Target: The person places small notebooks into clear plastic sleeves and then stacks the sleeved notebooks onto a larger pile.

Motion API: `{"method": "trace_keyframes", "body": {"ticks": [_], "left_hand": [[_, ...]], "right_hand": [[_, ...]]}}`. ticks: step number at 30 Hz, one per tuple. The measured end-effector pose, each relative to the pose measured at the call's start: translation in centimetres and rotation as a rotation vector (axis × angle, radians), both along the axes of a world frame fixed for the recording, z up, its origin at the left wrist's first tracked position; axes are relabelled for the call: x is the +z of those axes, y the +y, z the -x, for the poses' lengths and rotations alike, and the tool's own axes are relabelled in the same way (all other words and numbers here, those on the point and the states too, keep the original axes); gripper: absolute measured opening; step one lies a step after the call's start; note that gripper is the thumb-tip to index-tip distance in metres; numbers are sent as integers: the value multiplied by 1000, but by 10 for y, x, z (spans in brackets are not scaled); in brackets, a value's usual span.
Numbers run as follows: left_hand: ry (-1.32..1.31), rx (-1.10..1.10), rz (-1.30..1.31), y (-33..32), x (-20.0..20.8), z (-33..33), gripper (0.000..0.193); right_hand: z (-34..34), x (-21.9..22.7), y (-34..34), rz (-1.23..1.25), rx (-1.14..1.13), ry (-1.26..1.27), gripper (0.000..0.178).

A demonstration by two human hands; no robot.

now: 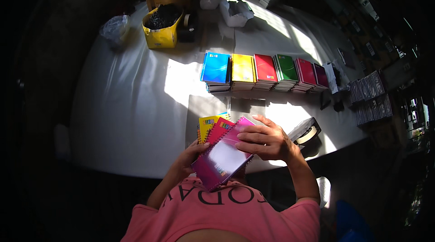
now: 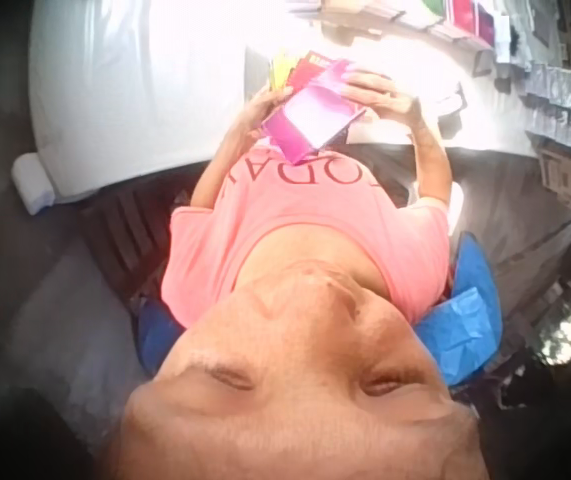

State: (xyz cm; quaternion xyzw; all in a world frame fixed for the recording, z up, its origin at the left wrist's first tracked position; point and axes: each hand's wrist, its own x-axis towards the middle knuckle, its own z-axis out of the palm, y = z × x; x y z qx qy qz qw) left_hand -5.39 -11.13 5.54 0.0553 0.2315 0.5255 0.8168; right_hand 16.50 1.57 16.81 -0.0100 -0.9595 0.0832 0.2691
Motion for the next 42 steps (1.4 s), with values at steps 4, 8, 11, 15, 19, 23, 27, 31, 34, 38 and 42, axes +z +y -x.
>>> {"method": "trace_keyframes", "body": {"ticks": [4, 8, 11, 15, 19, 23, 27, 31, 34, 38, 42], "left_hand": [[33, 191, -16, 5, -3, -5, 45], [176, 380, -37, 12, -1, -15, 40], [159, 467, -76, 18, -2, -25, 40], [11, 505, -161, 19, -19, -31, 44], [-171, 393, -102, 12, -32, -31, 56], [-183, 216, -79, 11, -26, -24, 62], [-160, 211, -84, 7, -28, -19, 63], [99, 276, -195, 15, -31, -13, 77], [612, 412, -529, 29, -20, 0, 104], [1087, 201, -845, 40, -8, 16, 132], [1070, 350, -703, 35, -59, 4, 129]], "right_hand": [[-11, 25, 3, -29, -224, 148, 31], [5, 45, -24, -270, -445, 33, 35], [30, 36, -41, -411, -504, -165, 43], [61, 2, -69, -568, -478, -389, 45], [68, -9, -82, -238, -518, -558, 50], [57, 27, -58, 321, -494, -503, 67], [5, -24, -27, 649, -999, 95, 111], [8, -82, -51, 1759, -147, 189, 117], [13, -90, -28, 1519, -262, -229, 101], [16, -130, -24, 1145, -225, 177, 88], [16, -160, -15, 1393, -207, 121, 94]]}}
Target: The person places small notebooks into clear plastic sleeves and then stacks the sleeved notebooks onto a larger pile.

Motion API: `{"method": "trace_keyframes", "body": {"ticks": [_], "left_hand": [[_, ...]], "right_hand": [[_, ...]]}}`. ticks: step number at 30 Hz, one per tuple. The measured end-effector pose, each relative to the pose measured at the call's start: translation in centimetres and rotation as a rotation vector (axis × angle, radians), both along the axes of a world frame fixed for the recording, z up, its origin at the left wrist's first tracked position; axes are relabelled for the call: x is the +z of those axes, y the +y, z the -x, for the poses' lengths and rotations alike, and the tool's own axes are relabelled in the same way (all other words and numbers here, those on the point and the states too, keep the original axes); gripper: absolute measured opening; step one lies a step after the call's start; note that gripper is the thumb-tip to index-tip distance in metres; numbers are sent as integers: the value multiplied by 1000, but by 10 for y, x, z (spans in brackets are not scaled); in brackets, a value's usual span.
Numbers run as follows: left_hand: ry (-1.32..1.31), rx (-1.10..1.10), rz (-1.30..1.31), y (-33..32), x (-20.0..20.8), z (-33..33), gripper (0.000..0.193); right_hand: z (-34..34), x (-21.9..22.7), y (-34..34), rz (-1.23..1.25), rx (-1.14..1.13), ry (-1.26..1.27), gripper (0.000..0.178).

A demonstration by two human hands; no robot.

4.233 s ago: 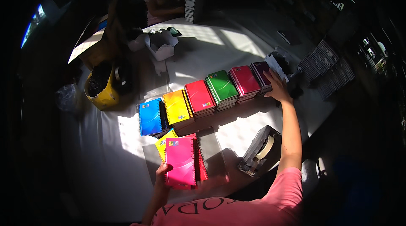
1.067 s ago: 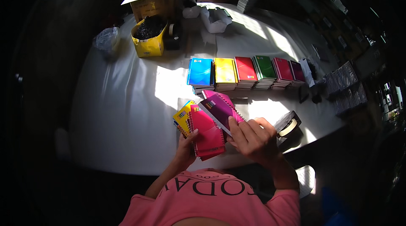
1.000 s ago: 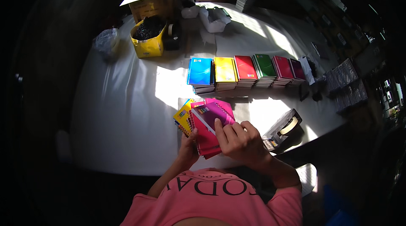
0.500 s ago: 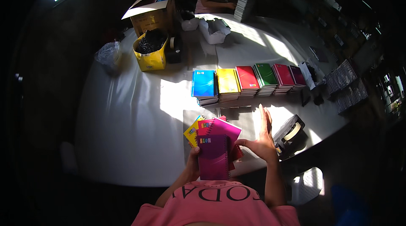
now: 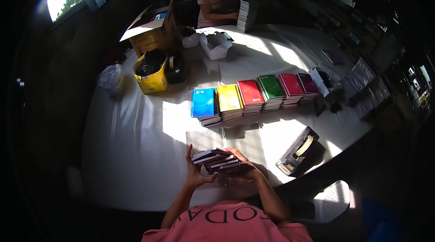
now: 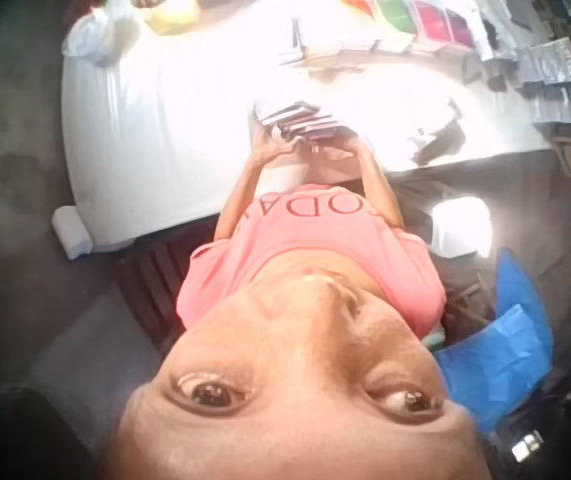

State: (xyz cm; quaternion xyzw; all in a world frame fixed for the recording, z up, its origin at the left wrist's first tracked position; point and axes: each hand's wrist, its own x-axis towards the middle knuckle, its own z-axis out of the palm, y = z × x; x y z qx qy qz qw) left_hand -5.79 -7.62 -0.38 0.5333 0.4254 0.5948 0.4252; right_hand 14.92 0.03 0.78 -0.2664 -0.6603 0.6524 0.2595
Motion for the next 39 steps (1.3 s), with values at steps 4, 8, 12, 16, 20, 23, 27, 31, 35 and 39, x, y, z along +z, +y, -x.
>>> {"method": "trace_keyframes", "body": {"ticks": [4, 8, 12, 16, 20, 23, 27, 31, 35, 39], "left_hand": [[-205, 60, 63, 2, -11, -14, 130], [-119, 86, 65, 5, -32, -19, 132], [46, 153, -44, 8, -34, -21, 134], [-8, 221, -59, 8, -45, -43, 113], [-1, 204, -57, 9, -36, -26, 104], [-30, 220, 89, 6, -43, -33, 103], [-26, 237, 138, 3, -64, -31, 101], [-4, 182, 274, 6, -56, -30, 95], [138, 231, 57, 18, -40, -21, 72], [604, 249, -480, 30, 23, -1, 46]], "right_hand": [[-2, -16, 9, -426, -29, -127, 105], [5, -7, 7, -50, -76, 79, 118], [0, -28, 14, -202, -3, 24, 114], [10, -50, 10, -204, 59, 48, 104], [2, -23, 11, -3, -34, 13, 101], [9, -44, 11, -254, -18, 16, 100], [9, -40, 7, -374, -49, -47, 98], [9, -49, -1, -57, -126, -71, 70], [8, -54, 10, -422, -90, -55, 60], [0, 12, 16, 402, -141, 466, 57]]}}
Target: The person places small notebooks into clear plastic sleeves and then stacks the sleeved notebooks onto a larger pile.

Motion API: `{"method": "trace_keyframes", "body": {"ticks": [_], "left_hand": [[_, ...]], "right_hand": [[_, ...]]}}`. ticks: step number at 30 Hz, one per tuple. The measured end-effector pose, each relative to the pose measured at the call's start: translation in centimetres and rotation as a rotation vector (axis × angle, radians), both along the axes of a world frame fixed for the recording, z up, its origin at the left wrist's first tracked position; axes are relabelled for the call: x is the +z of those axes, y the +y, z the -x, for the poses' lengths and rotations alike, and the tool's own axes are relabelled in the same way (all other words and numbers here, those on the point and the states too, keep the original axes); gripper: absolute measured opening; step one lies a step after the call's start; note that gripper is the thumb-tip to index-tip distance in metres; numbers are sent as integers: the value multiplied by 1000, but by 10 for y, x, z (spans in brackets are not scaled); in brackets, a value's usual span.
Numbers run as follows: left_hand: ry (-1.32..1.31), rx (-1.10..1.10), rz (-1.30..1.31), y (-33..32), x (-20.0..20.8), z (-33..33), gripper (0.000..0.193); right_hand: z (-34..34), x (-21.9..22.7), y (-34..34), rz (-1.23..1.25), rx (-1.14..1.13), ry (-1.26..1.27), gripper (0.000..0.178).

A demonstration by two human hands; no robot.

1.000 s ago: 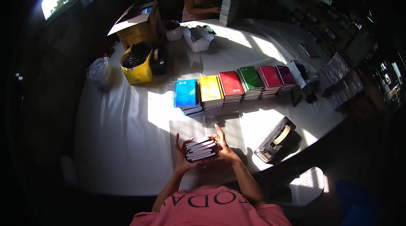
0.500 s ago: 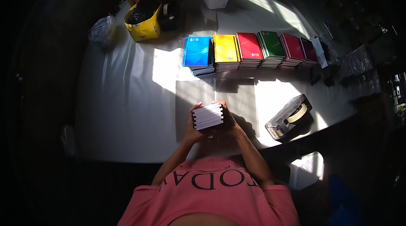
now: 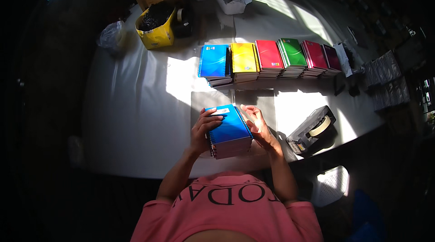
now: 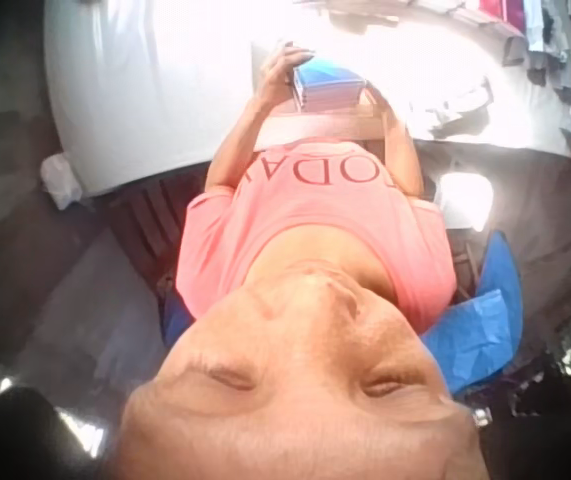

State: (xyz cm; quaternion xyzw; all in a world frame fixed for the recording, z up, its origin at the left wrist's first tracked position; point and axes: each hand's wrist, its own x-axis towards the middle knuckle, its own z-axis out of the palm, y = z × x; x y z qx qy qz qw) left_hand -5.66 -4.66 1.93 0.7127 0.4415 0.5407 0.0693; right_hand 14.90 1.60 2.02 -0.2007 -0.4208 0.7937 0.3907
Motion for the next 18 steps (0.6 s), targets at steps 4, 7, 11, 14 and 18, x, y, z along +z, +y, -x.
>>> {"method": "trace_keyframes", "body": {"ticks": [4, 7, 11, 14, 18], "left_hand": [[801, -103, -491, 19, 31, 24, 50], [839, -48, -332, 14, 24, 32, 71], [-113, -290, 232, -1, 5, 36, 128], [-573, -240, 495, -14, -40, 1, 145], [-570, 51, 549, 0, -60, -37, 124]], "right_hand": [[-8, 10, 13, 397, 279, 87, 81], [8, 17, 14, -121, 318, -200, 88], [3, -31, 16, -55, 44, -235, 83], [11, -27, 7, -876, -19, -671, 71], [14, -74, -3, -461, -82, -467, 70]]}}
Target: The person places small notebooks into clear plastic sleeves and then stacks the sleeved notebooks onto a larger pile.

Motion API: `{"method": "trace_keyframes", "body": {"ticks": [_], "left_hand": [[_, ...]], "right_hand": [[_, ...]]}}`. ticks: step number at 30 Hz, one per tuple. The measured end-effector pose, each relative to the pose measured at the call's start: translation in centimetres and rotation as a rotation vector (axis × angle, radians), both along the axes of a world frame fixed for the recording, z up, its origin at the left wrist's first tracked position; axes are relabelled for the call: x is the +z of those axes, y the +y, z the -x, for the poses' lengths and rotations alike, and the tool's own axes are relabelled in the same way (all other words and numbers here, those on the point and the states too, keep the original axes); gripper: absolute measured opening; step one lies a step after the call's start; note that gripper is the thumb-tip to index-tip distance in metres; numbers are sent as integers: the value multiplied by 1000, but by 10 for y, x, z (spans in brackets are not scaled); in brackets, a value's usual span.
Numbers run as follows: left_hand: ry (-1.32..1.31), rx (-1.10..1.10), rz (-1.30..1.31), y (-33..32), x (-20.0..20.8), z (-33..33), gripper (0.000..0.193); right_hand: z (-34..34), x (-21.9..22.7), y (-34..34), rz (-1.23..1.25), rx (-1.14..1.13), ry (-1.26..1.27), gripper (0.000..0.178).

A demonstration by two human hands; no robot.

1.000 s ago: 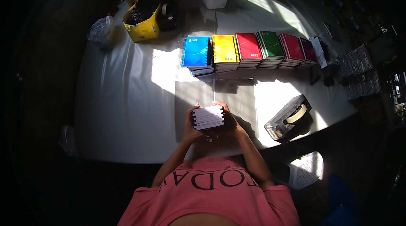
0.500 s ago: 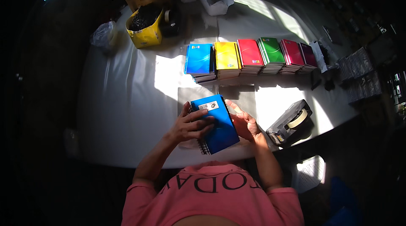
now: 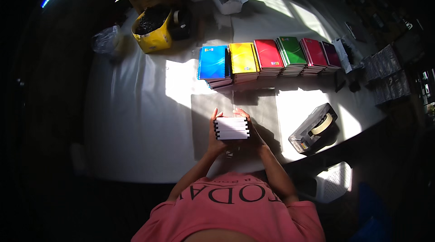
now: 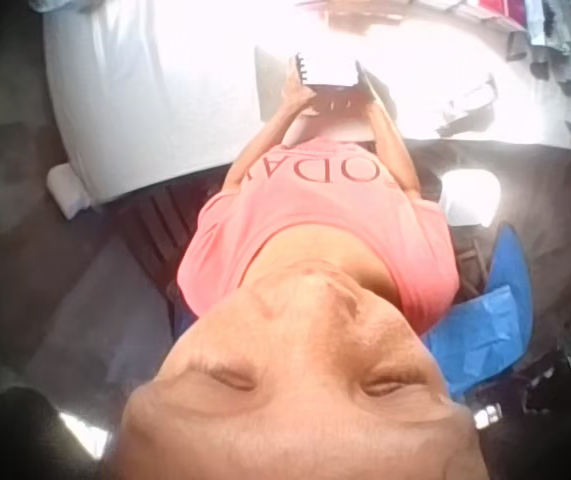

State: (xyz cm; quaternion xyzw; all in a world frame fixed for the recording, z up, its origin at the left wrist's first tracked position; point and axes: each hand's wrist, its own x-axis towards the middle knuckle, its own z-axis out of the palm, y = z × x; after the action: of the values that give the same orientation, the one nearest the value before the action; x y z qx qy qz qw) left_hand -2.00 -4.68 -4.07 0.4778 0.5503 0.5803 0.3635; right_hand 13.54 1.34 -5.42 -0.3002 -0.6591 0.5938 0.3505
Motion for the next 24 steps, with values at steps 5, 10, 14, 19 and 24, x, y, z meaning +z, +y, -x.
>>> {"method": "trace_keyframes", "body": {"ticks": [5, 10, 14, 19, 24], "left_hand": [[308, 110, -133, 4, -20, -2, 77], [118, 167, -205, 0, -30, -8, 66], [166, 115, -62, 6, -22, -1, 72], [509, 212, 193, -5, -4, 20, 88], [988, 121, 407, -36, -33, 31, 82]], "right_hand": [[7, -12, 0, -20, -148, 80, 75], [6, 0, -4, 17, -147, -36, 77], [11, 2, 0, 36, -159, -139, 79], [17, 55, 2, 305, -157, -81, 76], [7, 41, 31, 643, -92, -278, 51]]}}
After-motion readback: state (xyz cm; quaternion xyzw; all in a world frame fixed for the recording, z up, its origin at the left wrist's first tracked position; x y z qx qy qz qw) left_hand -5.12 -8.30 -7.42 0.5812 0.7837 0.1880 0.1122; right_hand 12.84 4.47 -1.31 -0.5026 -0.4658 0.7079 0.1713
